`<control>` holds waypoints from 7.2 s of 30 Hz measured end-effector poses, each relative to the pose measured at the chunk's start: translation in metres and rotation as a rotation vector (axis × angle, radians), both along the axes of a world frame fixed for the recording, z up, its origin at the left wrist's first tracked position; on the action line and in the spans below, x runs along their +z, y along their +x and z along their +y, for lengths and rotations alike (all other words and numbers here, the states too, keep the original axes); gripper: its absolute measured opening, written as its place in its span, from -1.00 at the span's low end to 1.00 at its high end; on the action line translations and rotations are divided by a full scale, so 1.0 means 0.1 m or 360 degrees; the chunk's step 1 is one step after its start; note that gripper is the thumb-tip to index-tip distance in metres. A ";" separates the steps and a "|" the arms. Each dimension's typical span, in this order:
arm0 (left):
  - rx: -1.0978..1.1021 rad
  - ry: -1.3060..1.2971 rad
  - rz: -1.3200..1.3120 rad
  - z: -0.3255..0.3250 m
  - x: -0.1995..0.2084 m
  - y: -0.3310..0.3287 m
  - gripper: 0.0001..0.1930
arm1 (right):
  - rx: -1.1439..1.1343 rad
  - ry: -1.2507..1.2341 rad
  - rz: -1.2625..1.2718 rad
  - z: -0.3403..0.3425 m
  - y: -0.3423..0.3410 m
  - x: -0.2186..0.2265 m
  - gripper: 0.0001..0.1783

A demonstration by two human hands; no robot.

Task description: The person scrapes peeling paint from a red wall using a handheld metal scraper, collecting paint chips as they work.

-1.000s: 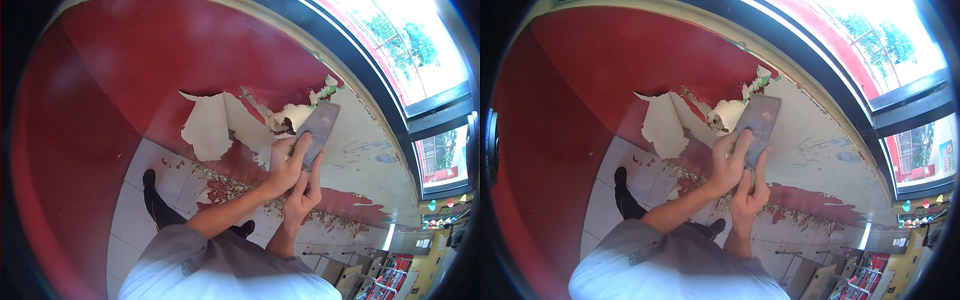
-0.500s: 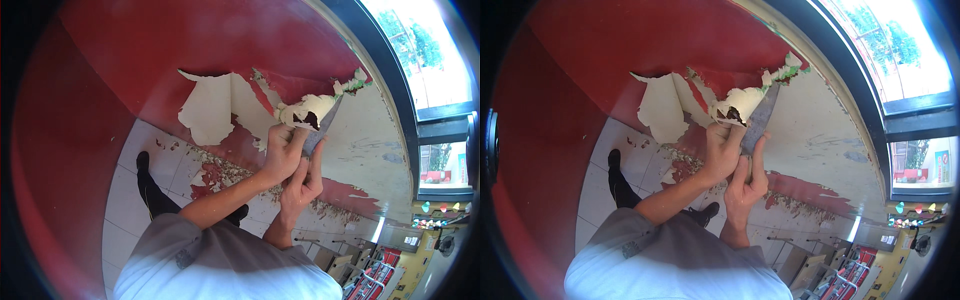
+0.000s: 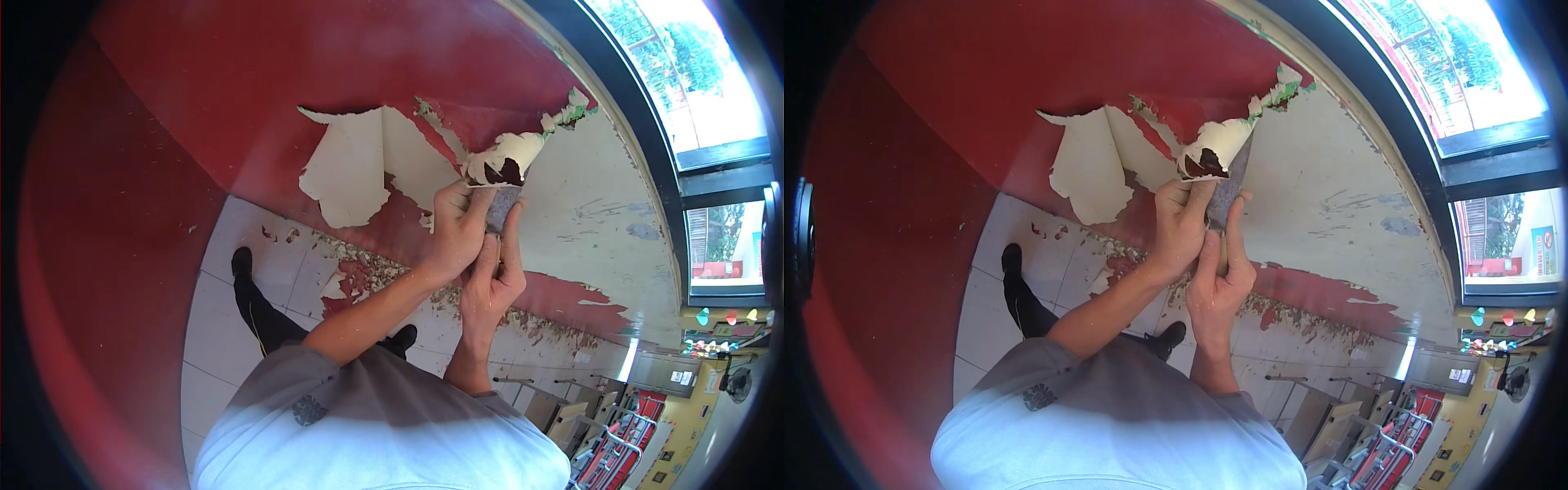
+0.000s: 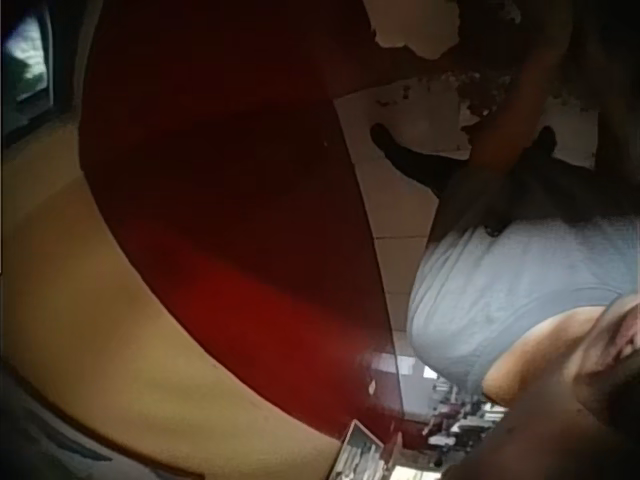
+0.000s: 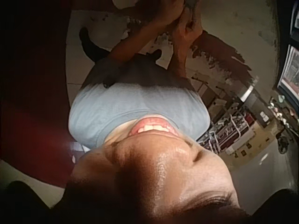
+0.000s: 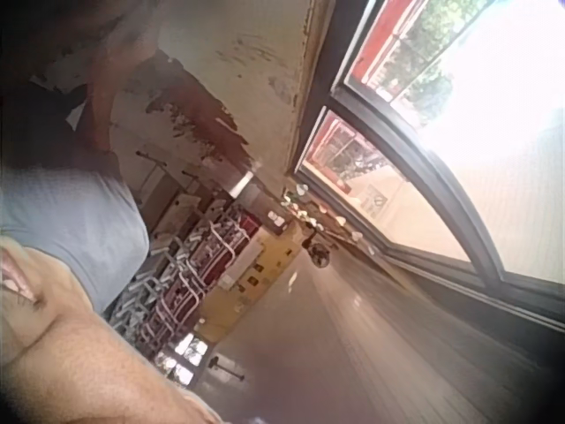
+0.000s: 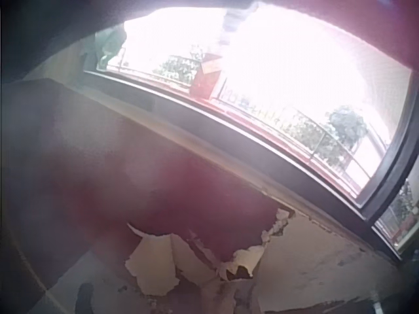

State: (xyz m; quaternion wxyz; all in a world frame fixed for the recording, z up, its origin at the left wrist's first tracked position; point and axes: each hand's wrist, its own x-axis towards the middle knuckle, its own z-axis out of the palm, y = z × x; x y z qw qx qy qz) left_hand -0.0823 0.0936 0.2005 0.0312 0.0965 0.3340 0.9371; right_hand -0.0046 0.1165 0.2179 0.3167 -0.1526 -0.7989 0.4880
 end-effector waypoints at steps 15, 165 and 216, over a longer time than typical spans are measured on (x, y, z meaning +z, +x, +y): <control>-0.0072 -0.0160 -0.0092 -0.05 -0.08 -0.06 -0.72 | 0.0170 -0.0175 -0.0168 0.05 0.06 0.12 -0.49; -0.0093 -0.0499 -0.0059 -0.81 -0.43 -0.40 -0.64 | 0.0415 -0.0499 -0.0027 -0.48 -0.26 -0.70 -0.46; -0.0391 -0.0411 -0.0023 -0.74 -0.16 -0.40 -0.61 | 0.0403 -0.0777 0.0352 -0.64 -0.22 -0.51 -0.43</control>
